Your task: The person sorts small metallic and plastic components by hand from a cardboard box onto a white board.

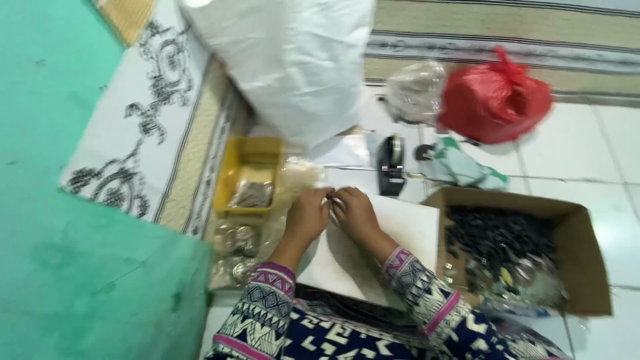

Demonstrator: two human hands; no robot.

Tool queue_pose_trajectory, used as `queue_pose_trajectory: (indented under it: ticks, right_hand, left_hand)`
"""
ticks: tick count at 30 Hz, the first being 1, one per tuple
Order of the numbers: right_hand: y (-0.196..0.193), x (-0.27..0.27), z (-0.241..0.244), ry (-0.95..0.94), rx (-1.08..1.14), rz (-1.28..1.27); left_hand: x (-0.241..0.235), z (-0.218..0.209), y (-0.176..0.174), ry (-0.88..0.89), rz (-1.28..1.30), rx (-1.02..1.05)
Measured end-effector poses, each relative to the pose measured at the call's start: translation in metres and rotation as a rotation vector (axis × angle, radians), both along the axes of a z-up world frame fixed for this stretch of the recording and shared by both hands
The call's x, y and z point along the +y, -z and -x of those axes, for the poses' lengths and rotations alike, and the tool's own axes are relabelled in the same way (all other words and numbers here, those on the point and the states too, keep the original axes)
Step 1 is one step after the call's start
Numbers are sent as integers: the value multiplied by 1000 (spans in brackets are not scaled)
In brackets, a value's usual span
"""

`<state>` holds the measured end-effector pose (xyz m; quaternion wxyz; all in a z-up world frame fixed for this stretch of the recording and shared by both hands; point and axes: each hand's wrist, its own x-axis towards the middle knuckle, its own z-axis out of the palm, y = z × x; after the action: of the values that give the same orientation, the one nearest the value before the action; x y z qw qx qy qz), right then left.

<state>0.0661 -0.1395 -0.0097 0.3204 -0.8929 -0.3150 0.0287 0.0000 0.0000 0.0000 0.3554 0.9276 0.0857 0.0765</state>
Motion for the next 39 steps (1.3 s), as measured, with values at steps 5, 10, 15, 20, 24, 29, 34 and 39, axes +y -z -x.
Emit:
queue_pose_trajectory:
  ticks: [5,10,15,20,24,29,34,39]
  right_hand:
    - [16,-163,7,114,25,64]
    - [13,-308,15,320,198,116]
    - [34,-430,7,637,332,118]
    - [47,-478,-4,927,456,-3]
    - [98,-491,-28,978,543,68]
    - [151,-488,-53,970,642,222]
    - [141,-492,-55,999,733,199]
    - [95,-471,-50,929,723,288]
  left_hand:
    - [-76,5,-24,373,-59,95]
    - [-155,6,-5,540,-56,11]
    - [-239,9,-26,636,63,50]
    - [-313,-5,11,698,-6,60]
    - [-367,-32,63,606,180,139]
    - [-422,-61,143,458,221,309]
    - [-438,-72,113,468,189,308]
    - [-433,-75,77,633,-78,262]
